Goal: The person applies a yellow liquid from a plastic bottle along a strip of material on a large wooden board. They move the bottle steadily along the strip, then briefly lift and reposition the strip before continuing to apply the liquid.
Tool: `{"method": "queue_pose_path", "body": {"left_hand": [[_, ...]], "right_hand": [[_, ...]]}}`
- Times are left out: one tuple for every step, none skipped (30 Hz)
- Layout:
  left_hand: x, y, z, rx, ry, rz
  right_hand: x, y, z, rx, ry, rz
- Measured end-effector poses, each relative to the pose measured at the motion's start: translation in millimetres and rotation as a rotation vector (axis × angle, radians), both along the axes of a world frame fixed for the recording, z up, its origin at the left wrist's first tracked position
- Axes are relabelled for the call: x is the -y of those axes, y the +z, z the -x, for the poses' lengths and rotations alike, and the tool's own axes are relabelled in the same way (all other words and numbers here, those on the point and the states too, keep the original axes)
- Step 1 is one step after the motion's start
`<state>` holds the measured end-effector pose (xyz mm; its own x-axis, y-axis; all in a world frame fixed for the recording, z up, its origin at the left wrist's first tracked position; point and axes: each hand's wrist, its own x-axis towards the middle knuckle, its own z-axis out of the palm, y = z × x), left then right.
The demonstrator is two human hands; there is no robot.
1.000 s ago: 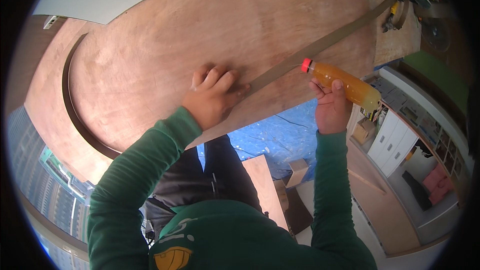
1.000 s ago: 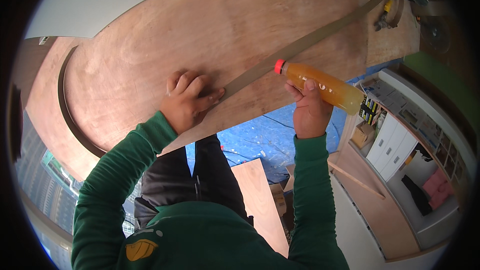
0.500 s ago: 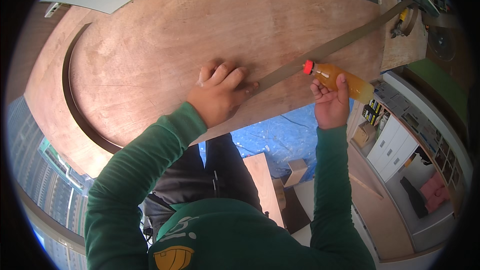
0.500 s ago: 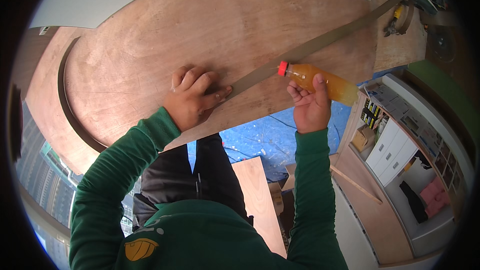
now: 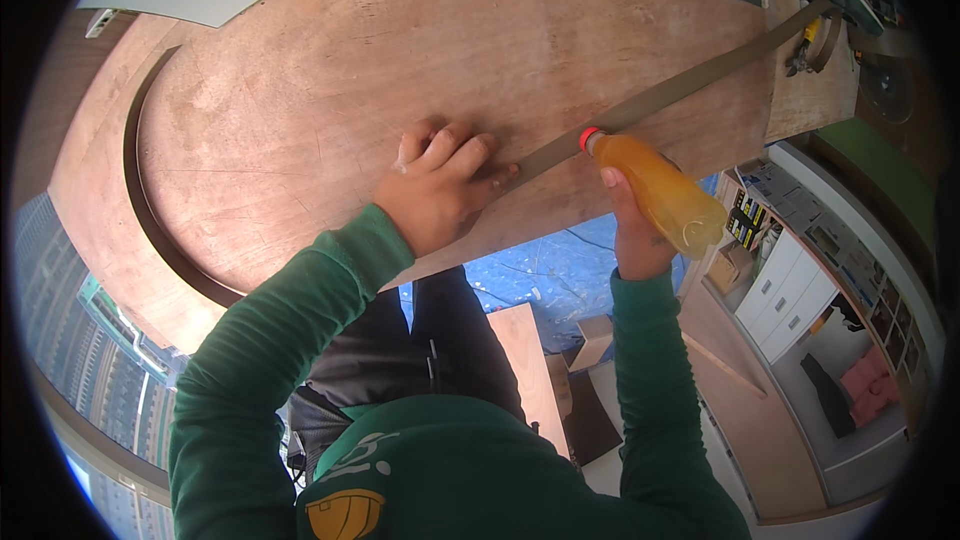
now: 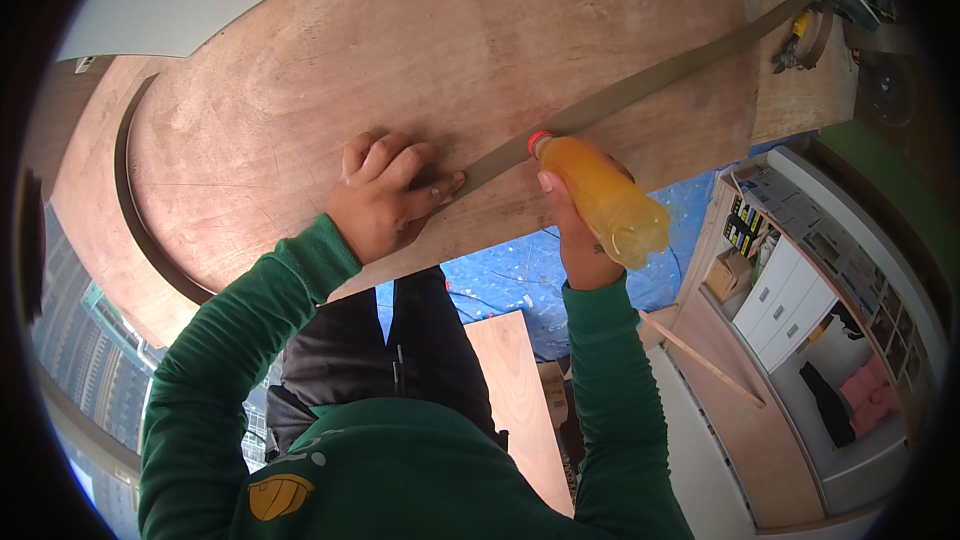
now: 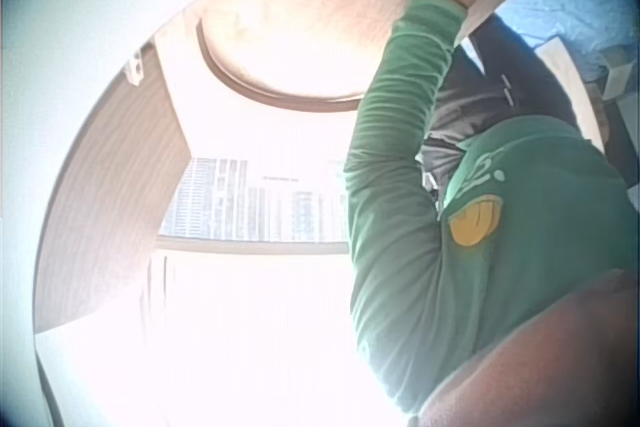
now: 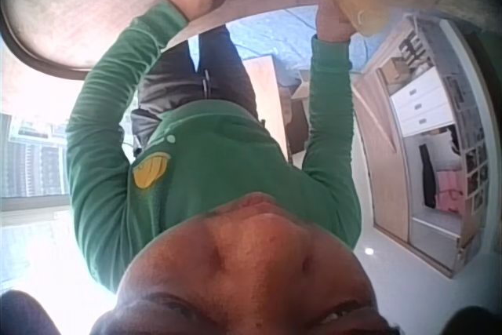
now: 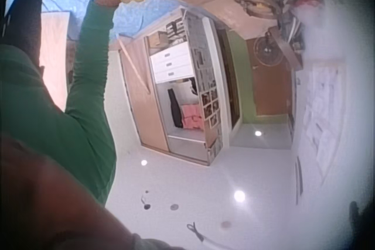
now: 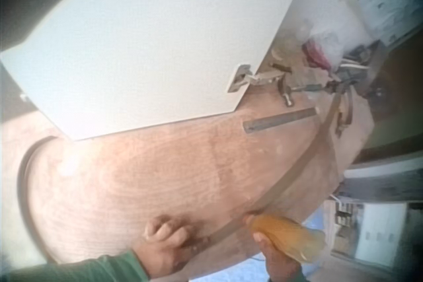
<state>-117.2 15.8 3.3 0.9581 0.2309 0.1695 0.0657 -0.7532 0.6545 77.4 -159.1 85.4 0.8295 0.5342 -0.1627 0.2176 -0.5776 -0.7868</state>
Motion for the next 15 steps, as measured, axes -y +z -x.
{"method": "queue_pose_path", "body": {"left_hand": [[0,0,0,-0.003,0.004,-0.003],[-1,1,1,-0.006,0.007,-0.004],[-1,2,1,-0.008,0.010,-0.004],[-1,2,1,-0.008,0.011,-0.003],[0,2,1,-0.005,0.011,0.001],[0,1,2,-0.003,0.012,0.006],[0,0,2,0.000,0.013,0.009],[0,0,2,0.002,0.012,0.008],[0,0,2,0.004,0.012,0.007],[0,0,2,0.005,0.014,0.005],[0,0,2,0.009,0.013,0.007],[0,0,2,0.012,0.014,0.009],[0,-1,2,0.013,0.015,0.009],[0,-1,2,0.015,0.018,0.007],[0,-1,3,0.016,0.020,0.005]], "right_hand": [[2,-3,4,0.023,0.041,0.005],[2,-5,7,0.045,0.082,0.010],[1,-4,12,0.111,0.128,0.025],[0,-3,17,0.180,0.173,0.042],[-2,-2,20,0.248,0.217,0.060],[-3,0,19,0.284,0.234,0.069],[-4,1,18,0.319,0.251,0.078],[-6,2,16,0.355,0.267,0.087],[-6,1,10,0.269,0.191,0.066],[-6,-1,-1,0.182,0.117,0.044],[-7,-2,-11,0.097,0.039,0.024],[-11,-1,-19,0.083,-0.018,0.024],[-13,1,-21,0.072,-0.013,0.042],[-14,2,-22,0.061,-0.006,0.059],[-14,2,-23,0.050,0.000,0.077]]}}
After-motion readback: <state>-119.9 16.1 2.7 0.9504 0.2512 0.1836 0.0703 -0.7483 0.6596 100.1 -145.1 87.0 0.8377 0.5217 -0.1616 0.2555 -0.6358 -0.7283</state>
